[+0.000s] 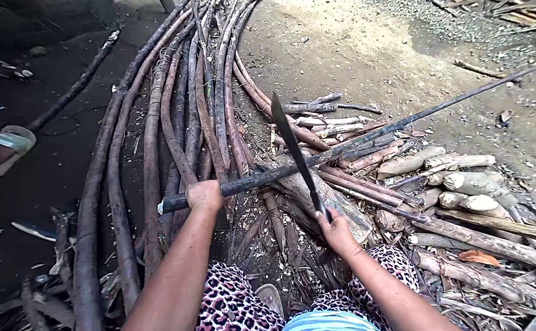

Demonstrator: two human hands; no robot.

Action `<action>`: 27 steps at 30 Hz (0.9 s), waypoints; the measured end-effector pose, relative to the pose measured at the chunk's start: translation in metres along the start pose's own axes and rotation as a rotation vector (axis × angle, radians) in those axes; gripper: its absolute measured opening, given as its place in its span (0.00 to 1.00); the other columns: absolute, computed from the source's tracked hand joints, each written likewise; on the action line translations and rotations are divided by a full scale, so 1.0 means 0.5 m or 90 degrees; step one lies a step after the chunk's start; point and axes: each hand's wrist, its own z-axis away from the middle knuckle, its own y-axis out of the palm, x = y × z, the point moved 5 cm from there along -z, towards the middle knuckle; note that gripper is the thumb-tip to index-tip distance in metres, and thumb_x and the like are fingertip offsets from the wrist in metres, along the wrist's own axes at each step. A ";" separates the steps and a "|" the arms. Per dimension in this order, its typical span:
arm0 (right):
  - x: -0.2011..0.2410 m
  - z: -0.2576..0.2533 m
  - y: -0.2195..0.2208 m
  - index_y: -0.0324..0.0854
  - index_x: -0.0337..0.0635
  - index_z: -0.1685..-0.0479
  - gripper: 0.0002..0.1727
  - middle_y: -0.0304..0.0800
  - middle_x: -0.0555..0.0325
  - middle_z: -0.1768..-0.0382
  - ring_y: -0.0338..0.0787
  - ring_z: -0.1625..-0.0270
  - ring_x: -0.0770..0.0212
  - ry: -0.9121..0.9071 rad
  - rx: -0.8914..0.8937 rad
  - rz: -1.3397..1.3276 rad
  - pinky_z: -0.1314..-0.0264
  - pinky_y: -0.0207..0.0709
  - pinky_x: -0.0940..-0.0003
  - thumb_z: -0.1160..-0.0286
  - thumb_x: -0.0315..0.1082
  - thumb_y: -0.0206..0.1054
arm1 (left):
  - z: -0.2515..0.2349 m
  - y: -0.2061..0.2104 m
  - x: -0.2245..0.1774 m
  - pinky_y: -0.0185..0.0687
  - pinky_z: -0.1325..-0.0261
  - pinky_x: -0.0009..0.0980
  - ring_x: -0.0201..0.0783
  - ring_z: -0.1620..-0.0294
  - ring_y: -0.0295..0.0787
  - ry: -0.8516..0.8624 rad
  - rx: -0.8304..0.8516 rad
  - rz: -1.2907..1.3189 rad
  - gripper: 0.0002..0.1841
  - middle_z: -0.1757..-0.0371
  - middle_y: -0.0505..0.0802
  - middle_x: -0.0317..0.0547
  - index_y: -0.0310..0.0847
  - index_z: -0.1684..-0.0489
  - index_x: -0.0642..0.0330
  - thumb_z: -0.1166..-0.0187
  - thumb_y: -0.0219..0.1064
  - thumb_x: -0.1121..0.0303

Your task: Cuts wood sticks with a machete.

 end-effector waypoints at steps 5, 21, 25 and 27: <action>0.297 0.018 -0.135 0.78 0.34 0.47 0.11 0.83 0.65 0.76 0.82 0.79 0.72 -0.488 -0.192 -0.157 0.75 0.83 0.71 0.12 0.33 0.58 | -0.003 -0.015 -0.001 0.82 0.41 0.62 0.60 0.45 0.93 0.000 -0.010 -0.014 0.13 0.50 0.95 0.58 0.91 0.52 0.58 0.31 0.77 0.65; -0.100 -0.032 0.110 0.72 0.31 0.29 0.23 0.86 0.36 0.45 0.89 0.42 0.44 0.275 0.175 0.191 0.34 0.79 0.47 0.05 0.44 0.52 | -0.001 -0.031 -0.014 0.79 0.39 0.63 0.61 0.44 0.92 0.021 -0.023 -0.047 0.13 0.49 0.95 0.59 0.90 0.51 0.58 0.29 0.77 0.65; -0.070 -0.034 0.064 0.73 0.37 0.40 0.18 0.75 0.55 0.72 0.78 0.80 0.61 0.288 0.186 0.017 0.74 0.79 0.64 0.05 0.45 0.52 | 0.002 -0.027 -0.017 0.79 0.38 0.60 0.59 0.45 0.92 0.014 -0.033 -0.057 0.13 0.50 0.95 0.56 0.90 0.50 0.56 0.30 0.76 0.64; -0.049 -0.025 0.064 0.72 0.39 0.42 0.16 0.72 0.58 0.77 0.74 0.85 0.64 0.332 0.192 -0.083 0.81 0.76 0.68 0.05 0.44 0.53 | 0.003 -0.009 -0.012 0.78 0.36 0.59 0.57 0.45 0.93 0.010 -0.036 -0.047 0.14 0.50 0.96 0.54 0.90 0.48 0.54 0.30 0.76 0.65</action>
